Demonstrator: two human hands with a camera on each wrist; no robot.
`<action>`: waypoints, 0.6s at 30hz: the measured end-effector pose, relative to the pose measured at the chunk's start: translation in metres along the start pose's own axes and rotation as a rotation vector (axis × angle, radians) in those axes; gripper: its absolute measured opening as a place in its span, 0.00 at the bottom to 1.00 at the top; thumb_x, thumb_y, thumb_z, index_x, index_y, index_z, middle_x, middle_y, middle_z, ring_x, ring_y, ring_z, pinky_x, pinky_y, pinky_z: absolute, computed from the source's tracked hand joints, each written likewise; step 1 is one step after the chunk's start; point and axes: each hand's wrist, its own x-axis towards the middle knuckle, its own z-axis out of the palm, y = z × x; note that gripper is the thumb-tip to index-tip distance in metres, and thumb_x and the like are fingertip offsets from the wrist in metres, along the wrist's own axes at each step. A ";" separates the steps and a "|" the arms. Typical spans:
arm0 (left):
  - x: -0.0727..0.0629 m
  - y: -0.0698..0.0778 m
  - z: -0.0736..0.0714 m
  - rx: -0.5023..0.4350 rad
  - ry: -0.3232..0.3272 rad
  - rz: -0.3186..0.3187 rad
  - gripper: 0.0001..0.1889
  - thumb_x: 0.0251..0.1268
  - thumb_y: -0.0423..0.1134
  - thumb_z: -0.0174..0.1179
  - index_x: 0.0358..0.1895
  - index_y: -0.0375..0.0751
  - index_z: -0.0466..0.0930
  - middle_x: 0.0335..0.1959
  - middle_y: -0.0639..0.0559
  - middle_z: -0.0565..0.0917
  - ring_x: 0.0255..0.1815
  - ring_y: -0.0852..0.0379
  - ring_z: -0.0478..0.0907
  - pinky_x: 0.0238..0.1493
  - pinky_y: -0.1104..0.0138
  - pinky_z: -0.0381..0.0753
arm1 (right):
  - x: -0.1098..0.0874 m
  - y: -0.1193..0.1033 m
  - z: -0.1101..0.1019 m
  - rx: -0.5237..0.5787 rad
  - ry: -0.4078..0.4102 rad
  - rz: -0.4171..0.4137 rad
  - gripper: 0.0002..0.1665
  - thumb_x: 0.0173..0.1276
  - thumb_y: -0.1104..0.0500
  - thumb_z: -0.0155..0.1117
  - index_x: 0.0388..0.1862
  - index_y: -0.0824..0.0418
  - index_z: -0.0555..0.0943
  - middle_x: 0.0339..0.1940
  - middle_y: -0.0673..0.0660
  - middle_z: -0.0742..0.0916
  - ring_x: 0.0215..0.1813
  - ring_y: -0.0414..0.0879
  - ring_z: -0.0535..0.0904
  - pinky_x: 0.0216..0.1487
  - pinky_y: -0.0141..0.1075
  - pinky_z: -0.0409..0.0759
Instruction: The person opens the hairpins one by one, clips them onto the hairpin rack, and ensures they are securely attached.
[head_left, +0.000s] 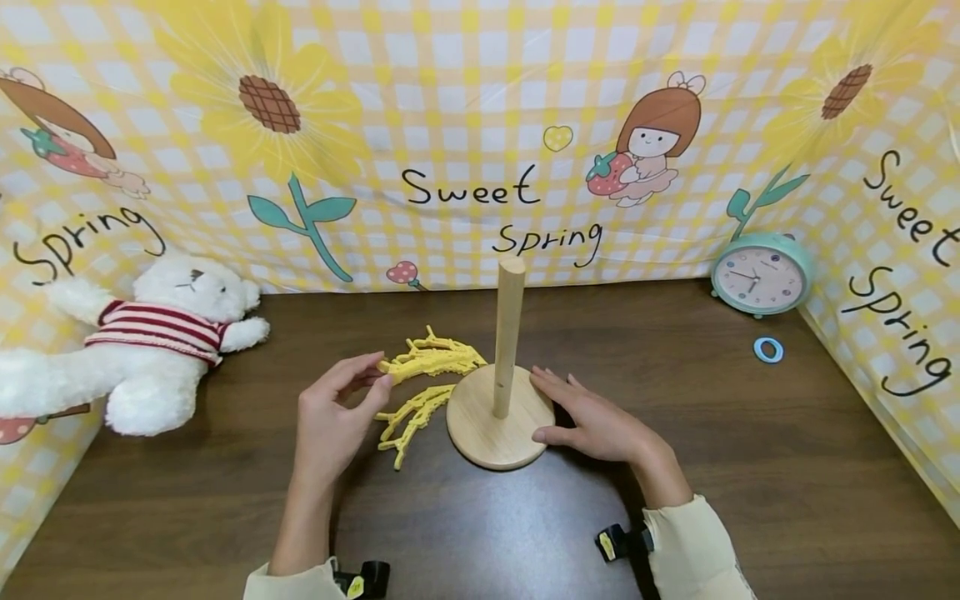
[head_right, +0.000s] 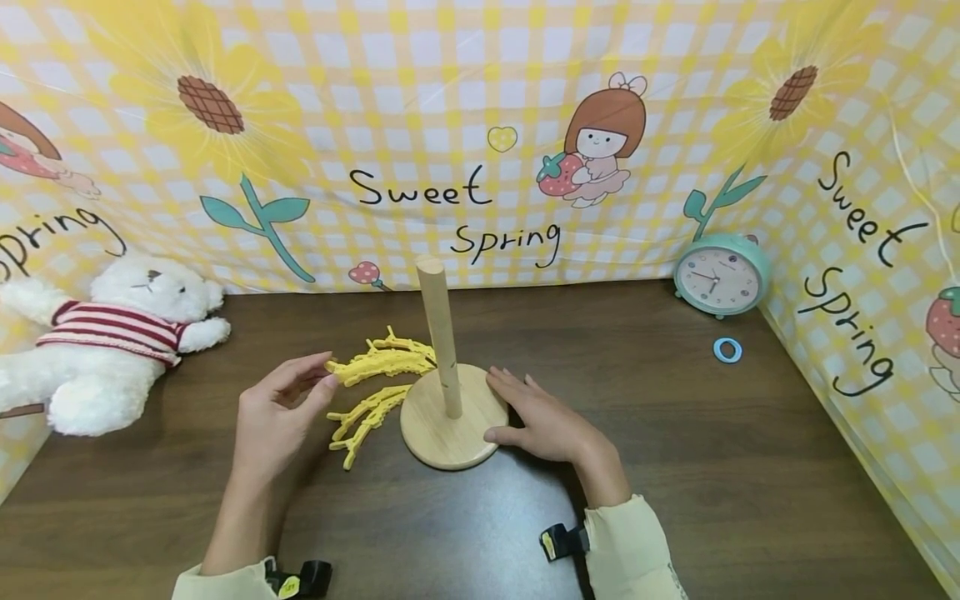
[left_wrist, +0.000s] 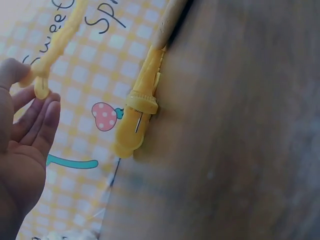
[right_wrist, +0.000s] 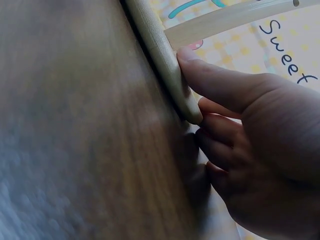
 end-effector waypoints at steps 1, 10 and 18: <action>0.000 0.001 0.000 -0.016 0.001 0.007 0.15 0.58 0.20 0.68 0.50 0.31 0.87 0.40 0.40 0.87 0.41 0.64 0.82 0.47 0.75 0.81 | 0.000 0.000 0.000 -0.002 -0.005 -0.002 0.50 0.72 0.46 0.68 0.83 0.61 0.54 0.83 0.61 0.57 0.82 0.54 0.48 0.80 0.54 0.42; 0.001 0.010 -0.001 -0.099 -0.016 -0.052 0.13 0.57 0.21 0.70 0.47 0.29 0.87 0.39 0.40 0.86 0.39 0.60 0.82 0.43 0.75 0.81 | -0.001 -0.001 0.000 -0.028 -0.026 -0.028 0.48 0.76 0.47 0.62 0.83 0.62 0.50 0.83 0.62 0.55 0.83 0.55 0.46 0.80 0.55 0.41; 0.001 0.011 -0.004 -0.139 -0.030 -0.061 0.15 0.55 0.20 0.71 0.47 0.32 0.88 0.41 0.39 0.87 0.39 0.55 0.82 0.44 0.73 0.82 | -0.002 -0.001 0.000 -0.026 -0.031 -0.018 0.48 0.76 0.46 0.62 0.83 0.62 0.50 0.83 0.61 0.55 0.83 0.55 0.46 0.80 0.55 0.41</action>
